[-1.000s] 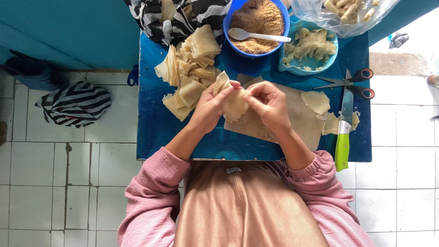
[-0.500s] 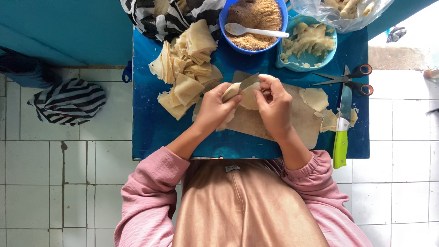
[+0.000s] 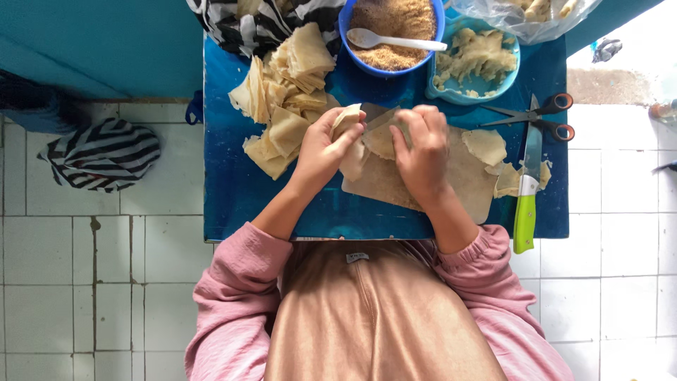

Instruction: The person sits at a small blue table and folds thin square dough wrappers around a portion of filling, pressing the edges closed by hand. They place each finished wrapped piece into a plastic bag and occasionally scoop brown sugar filling from a blue bowl with a spoon.

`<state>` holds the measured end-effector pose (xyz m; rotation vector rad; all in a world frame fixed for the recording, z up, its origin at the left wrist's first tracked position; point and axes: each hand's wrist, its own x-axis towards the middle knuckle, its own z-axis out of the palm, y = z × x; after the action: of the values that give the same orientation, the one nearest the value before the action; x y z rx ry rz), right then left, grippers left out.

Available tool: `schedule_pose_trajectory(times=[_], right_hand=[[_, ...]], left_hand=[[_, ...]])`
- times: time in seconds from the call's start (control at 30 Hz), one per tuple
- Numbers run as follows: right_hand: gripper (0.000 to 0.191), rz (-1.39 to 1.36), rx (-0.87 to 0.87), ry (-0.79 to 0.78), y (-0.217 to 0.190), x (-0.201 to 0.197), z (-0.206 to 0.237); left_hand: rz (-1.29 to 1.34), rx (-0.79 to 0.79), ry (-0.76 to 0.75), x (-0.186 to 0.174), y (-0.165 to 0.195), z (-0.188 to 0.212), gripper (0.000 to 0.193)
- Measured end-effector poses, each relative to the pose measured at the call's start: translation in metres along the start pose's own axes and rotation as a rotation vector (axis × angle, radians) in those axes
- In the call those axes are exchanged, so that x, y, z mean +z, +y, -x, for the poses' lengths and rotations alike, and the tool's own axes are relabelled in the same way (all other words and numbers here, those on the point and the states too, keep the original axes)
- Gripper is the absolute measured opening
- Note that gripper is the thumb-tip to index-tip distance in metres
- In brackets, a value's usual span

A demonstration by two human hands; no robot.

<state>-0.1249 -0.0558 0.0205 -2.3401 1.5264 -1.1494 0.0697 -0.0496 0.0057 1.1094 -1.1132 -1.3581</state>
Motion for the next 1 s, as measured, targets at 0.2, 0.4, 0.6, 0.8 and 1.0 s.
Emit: schedule_pose_trajectory(times=[0.2,0.4,0.6,0.8,1.0], right_hand=[[0.027,-1.110,0.521,-0.365,0.006,0.006,0.013],[0.011,-1.184,0.587,-0.237,0.009,0.010,0.025],[0.013,-0.969,0.577,-0.014,0.001,-0.011,0.023],[0.013,-0.057,-0.257,-0.029,-0.036,-0.024,0.012],[0.014,-0.374,0.013,0.014,-0.039,-0.042,0.021]], left_hand=[[0.378,0.023,-0.077,0.006,0.007,0.007,0.028],[0.384,0.091,0.004,0.018,0.013,0.019,0.027],[0.361,0.241,0.196,0.023,-0.003,0.036,0.028],[0.836,-0.231,-0.005,0.034,-0.021,0.044,0.032],[0.693,-0.229,0.004,0.027,-0.032,0.043,0.027]])
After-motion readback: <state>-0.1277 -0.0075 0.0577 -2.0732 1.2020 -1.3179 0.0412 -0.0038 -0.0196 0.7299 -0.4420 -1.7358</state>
